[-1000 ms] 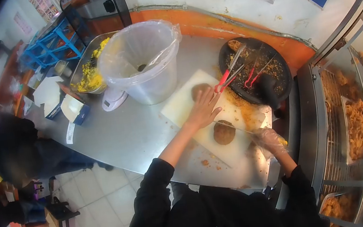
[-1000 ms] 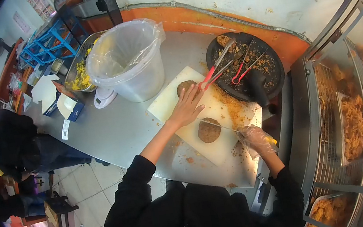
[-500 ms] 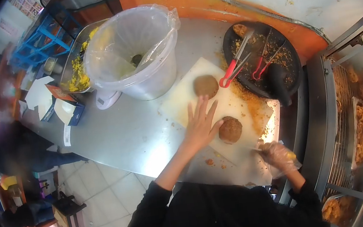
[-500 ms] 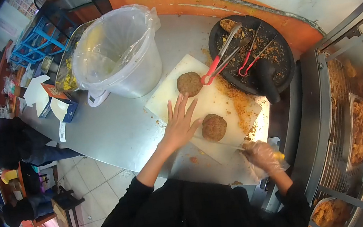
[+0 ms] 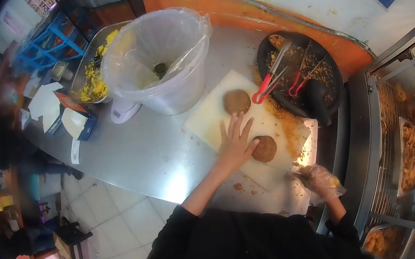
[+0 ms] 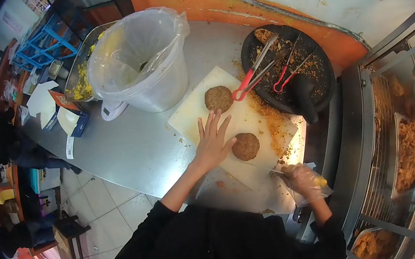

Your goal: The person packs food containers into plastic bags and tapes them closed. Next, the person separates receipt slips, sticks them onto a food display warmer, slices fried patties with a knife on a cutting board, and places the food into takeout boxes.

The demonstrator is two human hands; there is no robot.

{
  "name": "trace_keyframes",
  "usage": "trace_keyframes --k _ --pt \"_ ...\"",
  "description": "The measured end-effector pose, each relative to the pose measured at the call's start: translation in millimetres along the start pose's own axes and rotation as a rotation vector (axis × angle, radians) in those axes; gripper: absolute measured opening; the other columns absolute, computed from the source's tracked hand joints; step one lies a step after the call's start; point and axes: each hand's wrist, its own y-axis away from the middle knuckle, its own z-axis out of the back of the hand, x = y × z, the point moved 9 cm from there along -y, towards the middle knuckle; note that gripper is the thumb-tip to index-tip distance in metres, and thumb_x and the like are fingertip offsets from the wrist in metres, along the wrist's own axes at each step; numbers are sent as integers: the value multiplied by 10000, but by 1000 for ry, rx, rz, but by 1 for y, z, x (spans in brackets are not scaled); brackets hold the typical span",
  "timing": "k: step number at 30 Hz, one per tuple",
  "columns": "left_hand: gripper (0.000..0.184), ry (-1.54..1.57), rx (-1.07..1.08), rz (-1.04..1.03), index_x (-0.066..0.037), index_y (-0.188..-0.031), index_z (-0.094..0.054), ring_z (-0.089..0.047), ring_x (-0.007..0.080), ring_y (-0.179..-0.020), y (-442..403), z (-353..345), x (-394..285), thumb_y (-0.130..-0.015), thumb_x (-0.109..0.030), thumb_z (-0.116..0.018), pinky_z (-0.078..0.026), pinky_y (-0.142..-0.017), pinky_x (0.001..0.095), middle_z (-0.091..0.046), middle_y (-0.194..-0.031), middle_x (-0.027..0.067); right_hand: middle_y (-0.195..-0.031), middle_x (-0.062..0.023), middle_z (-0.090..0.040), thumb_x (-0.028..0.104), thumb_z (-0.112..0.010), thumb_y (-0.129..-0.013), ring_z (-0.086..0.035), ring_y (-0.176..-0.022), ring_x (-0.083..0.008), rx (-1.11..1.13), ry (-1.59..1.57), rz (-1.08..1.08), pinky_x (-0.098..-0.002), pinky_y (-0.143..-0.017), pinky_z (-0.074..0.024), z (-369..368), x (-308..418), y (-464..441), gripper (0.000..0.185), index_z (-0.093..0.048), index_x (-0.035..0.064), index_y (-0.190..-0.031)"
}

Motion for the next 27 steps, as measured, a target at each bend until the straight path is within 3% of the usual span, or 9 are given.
trace_keyframes --k 3,7,11,17,21,22,23,25,27 --pt "561 -14 -47 -41 -64 -1296 -212 -80 337 -1255 -24 22 -9 -844 -344 -393 -23 -979 534 -134 -1338 194 -605 -95 -545 318 -535 -749 -547 -579 -276 -129 265 -88 -367 -558 -461 36 2 -11 215 -560 107 -778" --pt "563 -38 -159 -54 -66 -1303 -190 -62 327 -1262 -45 11 6 -851 -352 -363 -8 -983 524 -109 -1350 187 -618 -86 -553 286 -547 -737 -558 -577 -245 -220 166 58 -346 -533 -463 19 -21 -39 171 -559 116 -740" --pt "556 -2 -209 -21 -54 -1304 -178 -44 326 -1265 -41 -8 21 -860 -355 -323 2 -986 514 -89 -1360 177 -579 -90 -542 253 -547 -723 -560 -574 -251 -150 231 48 -351 -518 -457 -19 -40 -47 144 -584 114 -725" --pt "554 -49 -133 27 -47 -1308 -160 -26 325 -1268 -23 -38 35 -867 -352 -301 24 -980 518 -69 -1367 175 -565 -96 -536 230 -538 -722 -557 -554 -255 -255 286 40 -360 -502 -451 -35 -44 -50 134 -590 107 -710" --pt "549 -47 -198 29 -51 -1309 -164 -13 320 -1271 -33 -25 32 -869 -353 -294 30 -974 525 -59 -1370 173 -583 -103 -553 323 -554 -724 -560 -578 -266 -248 188 30 -363 -551 -454 6 -28 -51 237 -588 93 -683" --pt "547 -53 -180 21 -51 -1309 -166 -11 319 -1271 -35 -18 27 -870 -353 -290 32 -972 528 -60 -1369 173 -614 -112 -567 365 -556 -718 -569 -613 -265 -152 328 -53 -356 -581 -456 10 -24 -47 284 -591 85 -686" --pt "545 -59 -158 19 -52 -1309 -168 -8 318 -1272 -35 -13 24 -871 -353 -286 33 -970 530 -62 -1369 173 -614 -112 -567 365 -556 -718 -569 -613 -265 -162 337 -46 -356 -581 -456 18 -22 -42 284 -591 85 -686" --pt "542 -98 -154 7 -53 -1308 -172 -13 319 -1271 -29 3 11 -870 -350 -288 29 -972 530 -73 -1367 173 -642 -121 -574 368 -551 -722 -571 -632 -272 -188 59 6 -358 -587 -456 23 -16 -34 304 -595 68 -691" --pt "539 -129 -132 -3 -55 -1307 -175 -18 319 -1271 -21 -4 10 -869 -348 -289 24 -973 529 -85 -1365 173 -653 -121 -577 356 -547 -730 -570 -627 -273 -118 152 -13 -370 -581 -455 8 -15 -31 294 -601 67 -713"
